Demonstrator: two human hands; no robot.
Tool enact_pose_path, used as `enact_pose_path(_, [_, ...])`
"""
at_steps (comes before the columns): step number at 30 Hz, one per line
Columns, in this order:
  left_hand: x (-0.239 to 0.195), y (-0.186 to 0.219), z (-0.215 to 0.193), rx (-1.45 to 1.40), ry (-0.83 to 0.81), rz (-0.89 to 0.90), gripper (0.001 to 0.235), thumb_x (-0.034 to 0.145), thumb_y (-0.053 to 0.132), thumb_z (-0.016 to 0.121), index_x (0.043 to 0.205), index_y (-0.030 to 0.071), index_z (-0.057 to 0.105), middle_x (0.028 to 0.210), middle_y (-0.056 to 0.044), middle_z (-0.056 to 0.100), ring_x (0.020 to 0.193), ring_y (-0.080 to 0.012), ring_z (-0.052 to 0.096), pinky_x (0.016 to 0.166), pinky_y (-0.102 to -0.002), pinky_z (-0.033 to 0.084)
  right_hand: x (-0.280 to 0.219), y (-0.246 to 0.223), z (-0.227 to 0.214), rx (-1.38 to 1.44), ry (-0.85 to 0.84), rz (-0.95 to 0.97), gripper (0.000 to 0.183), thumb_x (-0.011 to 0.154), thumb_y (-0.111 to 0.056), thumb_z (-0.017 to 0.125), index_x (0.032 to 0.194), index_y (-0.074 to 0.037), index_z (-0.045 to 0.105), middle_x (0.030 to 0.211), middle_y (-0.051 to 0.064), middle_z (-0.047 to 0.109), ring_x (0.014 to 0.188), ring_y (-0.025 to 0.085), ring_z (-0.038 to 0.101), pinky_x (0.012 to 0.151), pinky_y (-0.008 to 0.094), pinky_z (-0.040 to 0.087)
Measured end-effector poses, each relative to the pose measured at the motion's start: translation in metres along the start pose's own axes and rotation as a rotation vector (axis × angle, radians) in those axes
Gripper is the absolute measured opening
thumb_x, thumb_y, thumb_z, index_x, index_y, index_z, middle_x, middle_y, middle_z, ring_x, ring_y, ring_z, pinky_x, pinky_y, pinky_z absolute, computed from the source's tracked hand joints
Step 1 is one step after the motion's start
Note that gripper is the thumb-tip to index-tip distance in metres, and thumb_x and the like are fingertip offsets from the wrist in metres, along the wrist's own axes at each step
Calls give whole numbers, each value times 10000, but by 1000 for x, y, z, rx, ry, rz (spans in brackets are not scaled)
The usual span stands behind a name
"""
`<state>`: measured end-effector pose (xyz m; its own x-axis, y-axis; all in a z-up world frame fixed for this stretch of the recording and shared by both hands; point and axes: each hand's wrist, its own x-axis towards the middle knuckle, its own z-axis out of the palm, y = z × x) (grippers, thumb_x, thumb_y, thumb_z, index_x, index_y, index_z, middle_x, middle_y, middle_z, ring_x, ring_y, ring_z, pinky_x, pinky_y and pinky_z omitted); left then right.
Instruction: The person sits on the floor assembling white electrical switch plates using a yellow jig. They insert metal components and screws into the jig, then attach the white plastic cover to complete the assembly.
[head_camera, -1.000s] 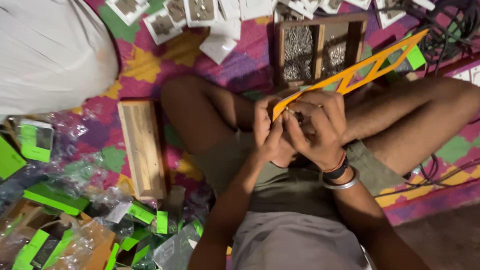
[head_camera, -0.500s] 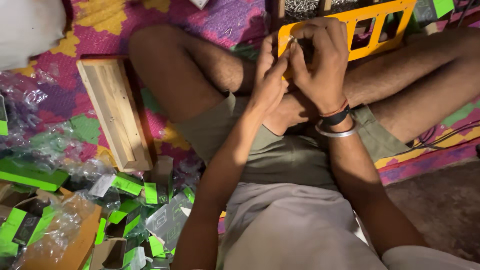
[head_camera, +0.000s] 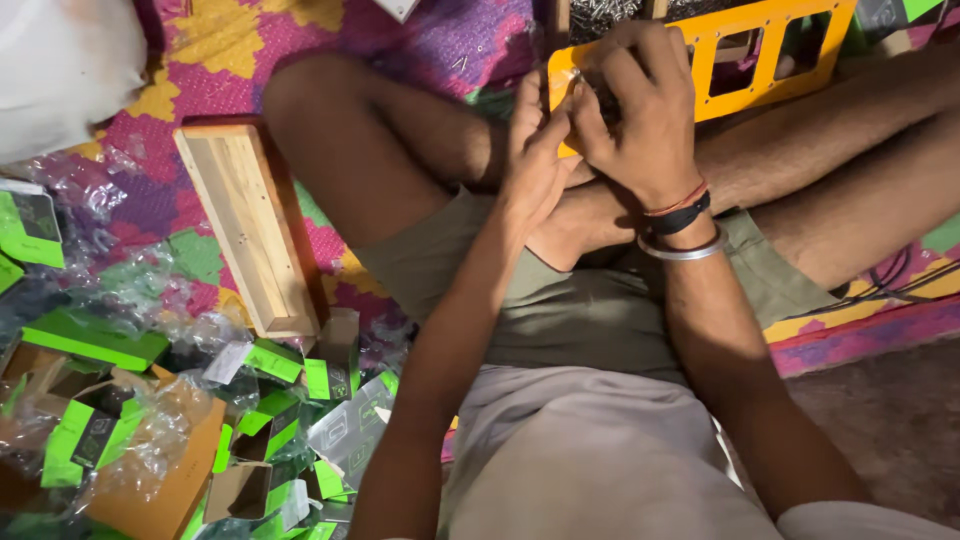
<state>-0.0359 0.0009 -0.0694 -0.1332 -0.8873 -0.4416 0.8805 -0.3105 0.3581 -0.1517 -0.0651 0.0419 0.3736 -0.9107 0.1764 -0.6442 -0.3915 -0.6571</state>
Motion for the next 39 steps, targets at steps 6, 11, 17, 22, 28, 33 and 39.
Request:
enact_pose_path(6, [-1, -2, -3, 58, 12, 14, 408, 1088, 9, 489, 1469, 129, 407, 1356, -54, 549, 1245, -140, 572, 1067, -362, 527, -1, 1, -4, -41, -22, -23, 164, 928, -56, 718, 1087, -18, 700, 1173, 125, 581, 1053, 320, 546, 916, 400, 481])
enact_pose_path(11, [1, -3, -2, 57, -8, 40, 373, 1134, 4, 481, 1487, 102, 412, 1376, -67, 539, 1261, -151, 564, 1079, -368, 520, 1, 3, -2, -46, -15, -5, 170, 904, -63, 724, 1057, -8, 675, 1173, 128, 583, 1056, 322, 553, 934, 408, 484])
enact_pose_path(17, [0, -1, 0, 37, 8, -7, 395, 1100, 9, 473, 1470, 128, 400, 1383, -64, 529, 1265, -152, 563, 1055, -389, 537, 2, 8, -3, 18, 17, 12, 170, 919, -63, 744, 1059, -7, 665, 1129, 129, 599, 1037, 320, 559, 906, 410, 470])
enact_pose_path(22, [-1, 0, 1, 46, -9, 9, 388, 1124, 24, 475, 1490, 130, 406, 1405, -60, 515, 1280, -153, 548, 1070, -375, 526, 3, 6, 7, -44, 47, -13, 113, 956, -46, 744, 1032, -28, 663, 1092, 120, 599, 1014, 319, 549, 877, 401, 470])
enact_pose_path(28, [-1, 0, 4, 148, 22, 17, 377, 1126, 69, 493, 1487, 120, 401, 1433, -46, 488, 1291, -138, 515, 1065, -346, 512, 6, 1, 11, -97, 54, 23, 126, 983, -47, 747, 1000, -13, 626, 1030, 132, 568, 983, 332, 527, 857, 420, 457])
enact_pose_path(33, [0, -3, 5, 139, -1, 72, 391, 1124, 68, 514, 1498, 115, 412, 1454, -75, 502, 1322, -155, 520, 1101, -335, 496, 5, -1, 12, -90, 55, 55, 116, 1005, -55, 735, 1008, -10, 628, 1038, 140, 564, 988, 337, 523, 887, 443, 448])
enact_pose_path(39, [1, -4, 3, 134, 49, 18, 382, 1111, 68, 505, 1476, 101, 400, 1423, -76, 491, 1277, -159, 525, 1050, -351, 499, 3, -4, 15, -148, 62, 77, 141, 1035, -75, 742, 1036, -6, 619, 1111, 157, 539, 1032, 345, 506, 912, 448, 442])
